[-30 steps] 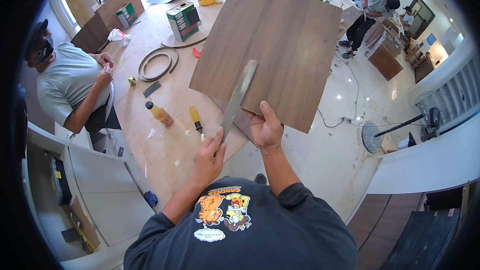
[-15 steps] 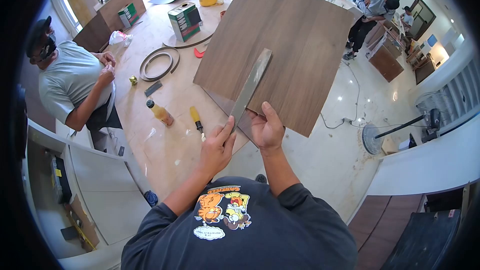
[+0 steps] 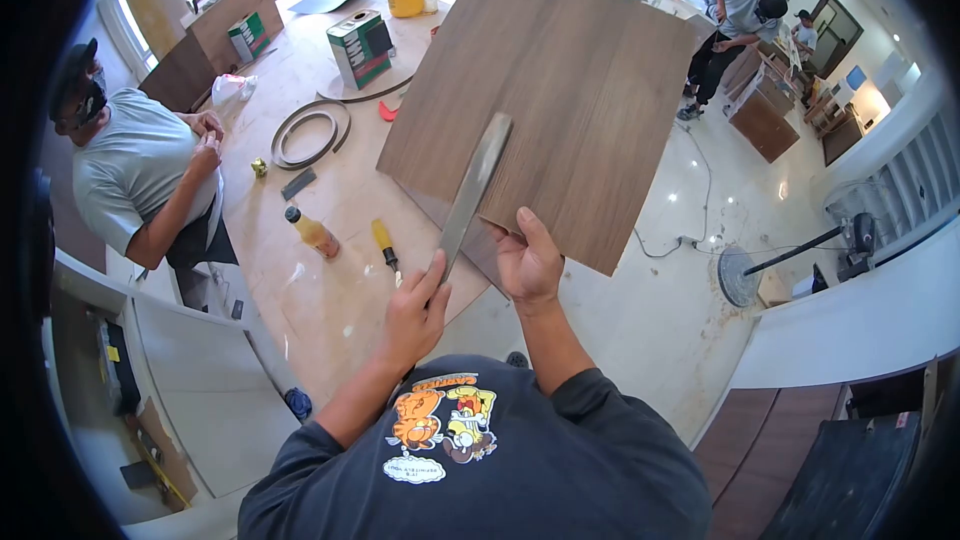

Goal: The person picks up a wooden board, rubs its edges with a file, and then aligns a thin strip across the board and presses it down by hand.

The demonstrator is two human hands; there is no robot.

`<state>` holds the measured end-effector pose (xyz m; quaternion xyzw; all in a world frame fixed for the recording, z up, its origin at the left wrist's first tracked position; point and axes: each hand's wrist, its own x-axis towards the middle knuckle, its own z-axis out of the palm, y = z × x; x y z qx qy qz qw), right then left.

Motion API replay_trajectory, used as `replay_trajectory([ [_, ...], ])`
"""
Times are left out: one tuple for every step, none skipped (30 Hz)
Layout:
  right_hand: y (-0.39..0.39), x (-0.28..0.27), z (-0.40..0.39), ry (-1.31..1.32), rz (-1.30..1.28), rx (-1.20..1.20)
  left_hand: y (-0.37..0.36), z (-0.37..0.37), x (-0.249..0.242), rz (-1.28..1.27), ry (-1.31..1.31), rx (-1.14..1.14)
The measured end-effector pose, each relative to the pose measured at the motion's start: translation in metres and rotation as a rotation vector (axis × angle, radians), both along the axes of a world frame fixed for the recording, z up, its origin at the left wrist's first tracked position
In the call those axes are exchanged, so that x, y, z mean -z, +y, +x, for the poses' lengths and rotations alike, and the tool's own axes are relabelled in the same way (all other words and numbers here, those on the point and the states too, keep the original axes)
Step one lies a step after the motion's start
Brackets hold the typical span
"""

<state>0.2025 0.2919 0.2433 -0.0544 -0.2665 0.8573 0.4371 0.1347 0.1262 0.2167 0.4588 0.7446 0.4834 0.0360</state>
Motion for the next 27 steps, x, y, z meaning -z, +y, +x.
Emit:
replay_trajectory([
  [0.000,0.004,0.000,-0.003,0.008,-0.008,0.011,0.001,-0.007,0.023,0.017,0.001],
  [0.001,0.006,-0.002,-0.002,0.020,-0.018,0.018,-0.001,-0.012,0.049,0.039,0.001],
  [0.001,0.007,-0.002,-0.001,0.012,-0.028,0.018,-0.003,-0.013,0.042,0.042,0.001],
  [0.004,0.006,-0.001,-0.001,0.011,-0.038,0.021,-0.005,-0.015,0.042,0.046,0.002],
  [0.007,0.005,-0.001,-0.002,0.008,-0.045,0.023,-0.005,-0.016,0.041,0.048,0.005],
  [0.004,0.000,0.000,-0.010,0.014,-0.019,0.018,-0.004,-0.014,0.029,0.031,0.000],
  [-0.001,-0.008,-0.001,-0.014,0.017,0.008,0.006,-0.004,-0.008,0.016,0.016,-0.003],
  [-0.003,-0.012,-0.003,-0.014,0.019,0.039,0.001,-0.006,-0.004,0.001,0.007,-0.004],
  [-0.003,-0.007,-0.003,-0.004,0.018,0.026,0.006,-0.006,-0.005,0.031,0.027,0.004],
  [-0.003,0.001,-0.002,0.000,0.018,0.005,0.017,-0.004,-0.007,0.062,0.042,0.005],
  [-0.002,0.006,-0.002,0.008,0.023,-0.017,0.025,-0.005,-0.010,0.098,0.060,0.005],
  [-0.001,0.008,-0.003,0.007,0.029,-0.027,0.028,-0.006,-0.013,0.076,0.072,0.001],
  [0.002,0.009,-0.002,0.003,0.039,-0.034,0.031,-0.007,-0.017,0.058,0.080,0.000],
  [0.006,0.008,-0.001,-0.002,0.053,-0.042,0.035,-0.006,-0.019,0.043,0.088,-0.002],
  [0.007,0.004,0.000,-0.003,0.051,-0.036,0.029,-0.006,-0.015,0.052,0.062,-0.008],
  [0.004,-0.001,-0.001,-0.001,0.044,-0.029,0.016,-0.007,-0.008,0.056,0.040,-0.014],
  [0.003,-0.003,-0.002,0.004,0.035,-0.019,0.009,-0.009,-0.003,0.058,0.019,-0.016],
  [0.003,-0.001,-0.003,0.012,0.033,-0.017,0.011,-0.009,-0.004,0.071,0.045,-0.012],
  [0.004,0.002,-0.002,0.014,0.031,-0.018,0.015,-0.008,-0.006,0.083,0.065,-0.011],
  [0.004,0.004,-0.001,0.015,0.035,-0.026,0.018,-0.006,-0.008,0.101,0.085,-0.018],
  [0.005,0.006,-0.001,0.013,0.028,-0.046,0.024,-0.006,-0.013,0.083,0.088,-0.015],
  [0.006,0.007,-0.001,0.010,0.022,-0.062,0.030,-0.007,-0.017,0.066,0.091,-0.009],
  [0.008,0.007,0.000,0.006,0.020,-0.078,0.035,-0.006,-0.021,0.054,0.091,-0.001],
  [0.007,0.002,0.000,0.002,0.026,-0.057,0.031,-0.006,-0.021,0.045,0.065,-0.010],
  [0.003,-0.003,0.001,-0.001,0.027,-0.033,0.021,-0.006,-0.019,0.031,0.039,-0.017],
  [0.001,-0.006,0.000,0.000,0.025,-0.008,0.017,-0.007,-0.018,0.013,0.017,-0.021],
  [0.001,-0.004,0.000,0.004,0.035,-0.005,0.020,-0.007,-0.017,0.034,0.048,-0.020],
])
